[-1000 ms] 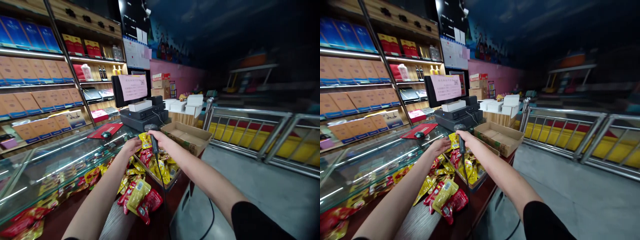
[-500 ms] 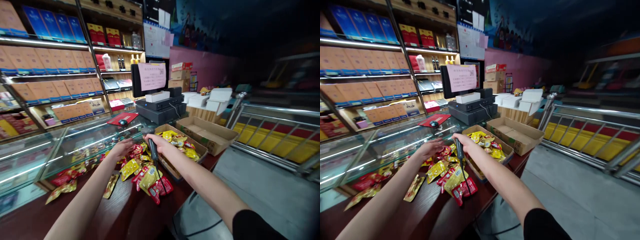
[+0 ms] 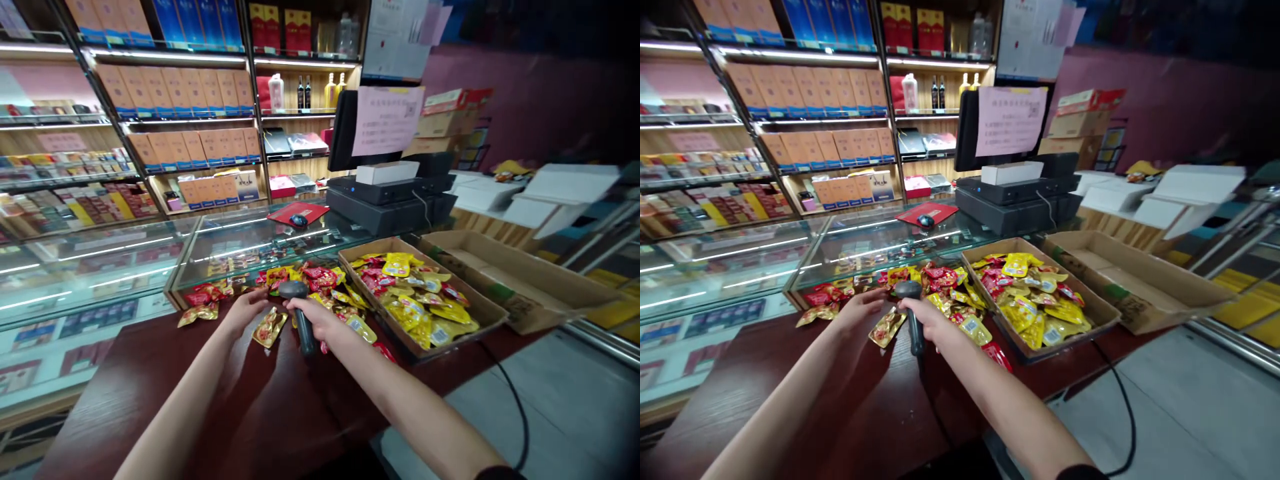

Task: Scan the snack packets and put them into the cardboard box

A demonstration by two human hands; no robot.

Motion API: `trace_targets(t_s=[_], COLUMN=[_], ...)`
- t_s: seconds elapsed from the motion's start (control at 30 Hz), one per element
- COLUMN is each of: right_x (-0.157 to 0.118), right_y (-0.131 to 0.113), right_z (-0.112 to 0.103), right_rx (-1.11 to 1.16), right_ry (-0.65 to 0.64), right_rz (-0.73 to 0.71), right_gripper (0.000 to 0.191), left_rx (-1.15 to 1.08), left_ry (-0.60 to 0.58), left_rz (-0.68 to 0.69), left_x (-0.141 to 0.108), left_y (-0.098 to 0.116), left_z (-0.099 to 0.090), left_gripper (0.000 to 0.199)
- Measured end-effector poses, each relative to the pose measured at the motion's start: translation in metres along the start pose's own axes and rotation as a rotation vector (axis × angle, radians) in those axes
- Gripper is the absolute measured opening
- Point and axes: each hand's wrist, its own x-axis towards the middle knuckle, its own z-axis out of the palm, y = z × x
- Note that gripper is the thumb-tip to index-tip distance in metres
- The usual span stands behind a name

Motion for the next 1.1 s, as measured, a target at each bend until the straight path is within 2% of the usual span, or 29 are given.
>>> trace_targets(t_s=[0.1, 0.17, 0.27, 0.37, 0.47, 0.57, 0.67, 0.73, 0.87, 0.97, 1.1], right_x=[0.008, 0.015, 0.023, 0.026, 0.024, 0.021, 0.020, 0.021, 0.019, 0.017, 0.012], right_y=[0.018, 0.029, 0.040, 0.043, 0.038, 0.030, 0.024, 0.021, 0.021, 0.020, 0.016], right_z=[0.007, 0.008, 0.008, 0.005, 0.001, -0.004, -0.011, -0.015, -0.018, -0.019, -0.020], right_rx=[-0.045, -0.050, -0.003, 0.090, 0.192, 0.245, 0.156, 0.071, -0.006, 0.008, -0.102], right_ry=[0.050, 0.068, 0.088, 0.093, 0.072, 0.027, 0.072, 0.089, 0.009, 0.007, 0.025], right_rz=[0.021, 0.039, 0.028, 0.011, -0.006, -0.081, -0.180, -0.225, -0.205, -0.217, -0.320], right_gripper=[0.011, 0.011, 0.012, 0.012, 0.011, 0.013, 0.015, 0.017, 0.017, 0.016, 0.015], left_rx=[0.267, 0.449, 0.734, 0.888, 0.788, 0.542, 0.293, 0.189, 0.082, -0.011, 0.148], left_ry=[0.026, -0.003, -0.059, -0.019, 0.028, -0.092, -0.251, -0.282, -0.241, -0.231, -0.318], left_rz=[0.081, 0.099, 0.166, 0.239, 0.219, 0.114, -0.037, -0.079, -0.083, -0.140, -0.174], left_x=[0.000, -0.002, -0.010, -0.019, -0.019, -0.012, -0.006, -0.005, -0.006, -0.005, 0.001], left_y=[-0.020, -0.029, -0.035, -0.036, -0.036, -0.035, -0.032, -0.029, -0.019, -0.012, -0.005], left_z=[-0.007, -0.008, -0.001, 0.010, 0.014, 0.010, 0.003, 0.000, 0.002, 0.004, 0.006], left_gripper=[0.044, 0.040, 0.035, 0.041, 0.031, 0.022, 0.037, 0.045, 0.050, 0.052, 0.049])
